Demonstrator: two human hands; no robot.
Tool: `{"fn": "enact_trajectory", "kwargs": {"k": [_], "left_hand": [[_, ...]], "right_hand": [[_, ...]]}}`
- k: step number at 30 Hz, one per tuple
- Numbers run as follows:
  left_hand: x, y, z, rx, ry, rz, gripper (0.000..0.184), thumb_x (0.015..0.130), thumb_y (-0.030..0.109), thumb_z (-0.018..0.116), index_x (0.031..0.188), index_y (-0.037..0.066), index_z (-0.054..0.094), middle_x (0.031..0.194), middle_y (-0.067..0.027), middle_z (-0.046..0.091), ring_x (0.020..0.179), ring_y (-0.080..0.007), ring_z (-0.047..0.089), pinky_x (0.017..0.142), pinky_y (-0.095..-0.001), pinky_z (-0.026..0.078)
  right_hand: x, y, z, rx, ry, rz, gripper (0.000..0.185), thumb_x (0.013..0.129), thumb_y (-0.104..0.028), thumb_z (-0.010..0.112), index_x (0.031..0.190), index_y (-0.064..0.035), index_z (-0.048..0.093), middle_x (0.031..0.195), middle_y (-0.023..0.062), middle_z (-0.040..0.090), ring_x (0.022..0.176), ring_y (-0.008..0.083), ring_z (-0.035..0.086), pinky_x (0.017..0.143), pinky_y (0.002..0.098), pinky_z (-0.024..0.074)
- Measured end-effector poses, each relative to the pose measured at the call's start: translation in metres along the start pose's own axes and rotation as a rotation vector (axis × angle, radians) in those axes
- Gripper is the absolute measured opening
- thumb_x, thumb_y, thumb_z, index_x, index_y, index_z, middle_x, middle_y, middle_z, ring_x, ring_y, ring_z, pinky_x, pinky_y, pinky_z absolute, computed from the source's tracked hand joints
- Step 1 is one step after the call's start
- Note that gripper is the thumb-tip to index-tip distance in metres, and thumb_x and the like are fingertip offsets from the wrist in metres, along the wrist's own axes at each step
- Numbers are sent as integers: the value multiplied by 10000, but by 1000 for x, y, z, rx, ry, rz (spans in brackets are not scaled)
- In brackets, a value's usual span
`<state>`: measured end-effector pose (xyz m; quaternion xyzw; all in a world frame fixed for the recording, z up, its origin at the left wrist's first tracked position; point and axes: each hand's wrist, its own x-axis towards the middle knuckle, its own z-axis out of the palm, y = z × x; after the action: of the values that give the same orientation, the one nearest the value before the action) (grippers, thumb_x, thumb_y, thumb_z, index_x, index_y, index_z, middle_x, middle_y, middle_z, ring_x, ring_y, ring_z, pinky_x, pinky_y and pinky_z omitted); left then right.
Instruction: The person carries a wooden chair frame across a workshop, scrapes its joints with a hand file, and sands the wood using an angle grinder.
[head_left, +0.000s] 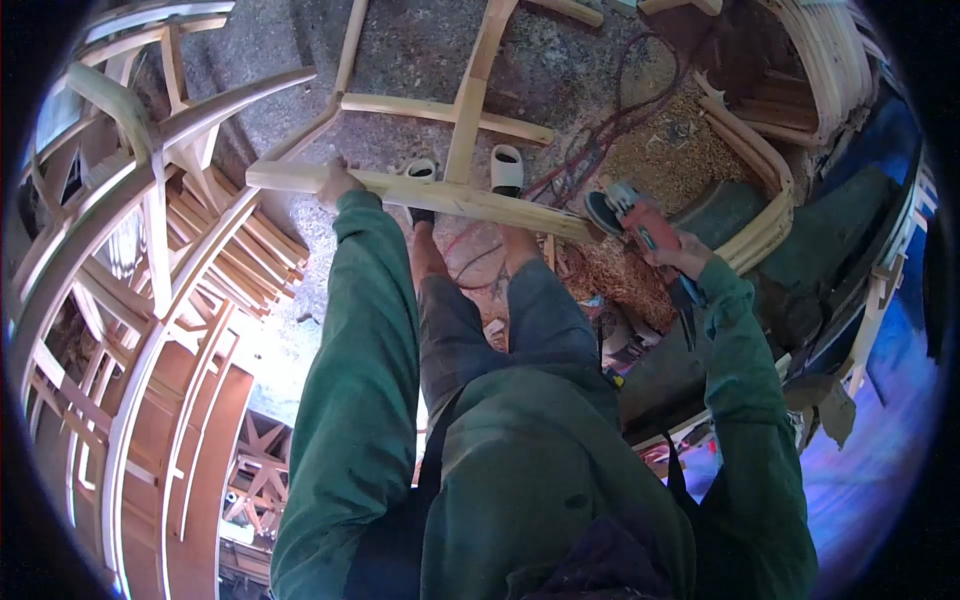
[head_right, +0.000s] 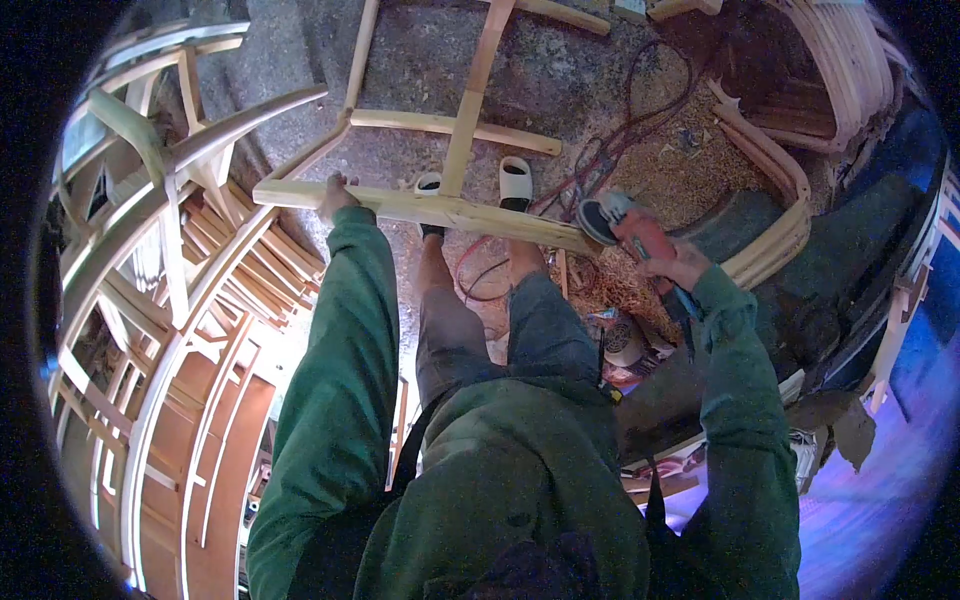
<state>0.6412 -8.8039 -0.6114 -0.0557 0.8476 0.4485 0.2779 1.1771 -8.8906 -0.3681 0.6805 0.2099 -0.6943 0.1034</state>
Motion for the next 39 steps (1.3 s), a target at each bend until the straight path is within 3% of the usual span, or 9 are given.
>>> {"fn": "enact_trajectory", "kwargs": {"k": [6,9,12,18,25,27,30,36,39], "left_hand": [[-9,7,0,-99,8,-6,531,678,19,715,1111,-152,459,918,-219,630,621,-305,667,490,-353,566],[-12,5,1,-158,21,26,543,685,31,709,1113,-164,438,922,-237,622,614,-299,668,499,-354,573],[-19,12,-2,-102,-12,-28,565,697,37,700,1129,-181,409,911,-243,619,618,-303,669,500,-363,572],[-21,9,2,-154,29,71,583,708,67,703,1130,-189,394,889,-232,632,644,-304,677,512,-371,563],[-7,6,-8,-62,-42,-24,643,730,67,713,1197,-183,348,975,-245,624,674,-317,681,525,-369,584],[-5,3,-6,-93,-27,-11,644,746,81,715,1200,-185,343,984,-243,624,683,-316,684,527,-364,587],[-19,13,-2,-97,14,12,512,713,34,709,1048,-182,388,831,-193,599,667,-299,637,547,-378,613],[-19,15,-3,-94,-39,17,450,720,-1,685,1019,-186,405,816,-201,587,653,-280,626,574,-343,631],[-18,14,-3,-136,-74,36,430,725,-6,678,1023,-180,421,825,-202,590,658,-286,627,578,-339,629]], "right_hand": [[35,-48,21,-60,-145,-12,523,737,-356,762,1119,-41,595,913,51,639,772,133,602,705,293,487],[40,-63,33,-227,-156,-74,572,702,-437,743,1074,-18,634,934,72,634,807,153,605,681,299,497],[39,-70,40,-225,-168,-76,552,698,-430,748,1043,-12,643,896,81,651,771,155,617,678,291,496],[63,-32,30,-209,-217,-2,528,707,-410,744,1045,-16,644,783,60,655,689,153,622,652,279,487],[55,20,0,-217,-136,97,589,664,-450,784,1052,-28,645,859,69,662,753,169,626,684,314,495],[26,1,-1,-240,-68,139,554,677,-423,786,1029,-17,650,845,68,664,737,167,630,664,308,501],[33,37,-12,-109,-86,142,519,690,-403,783,1000,-6,658,851,74,669,711,182,638,648,317,511],[23,32,-17,-227,-32,193,533,661,-420,784,983,-17,652,854,60,632,764,156,611,646,301,500],[30,26,-7,-85,-137,94,530,673,-436,777,974,-21,645,857,59,636,759,152,612,637,303,501]]}}
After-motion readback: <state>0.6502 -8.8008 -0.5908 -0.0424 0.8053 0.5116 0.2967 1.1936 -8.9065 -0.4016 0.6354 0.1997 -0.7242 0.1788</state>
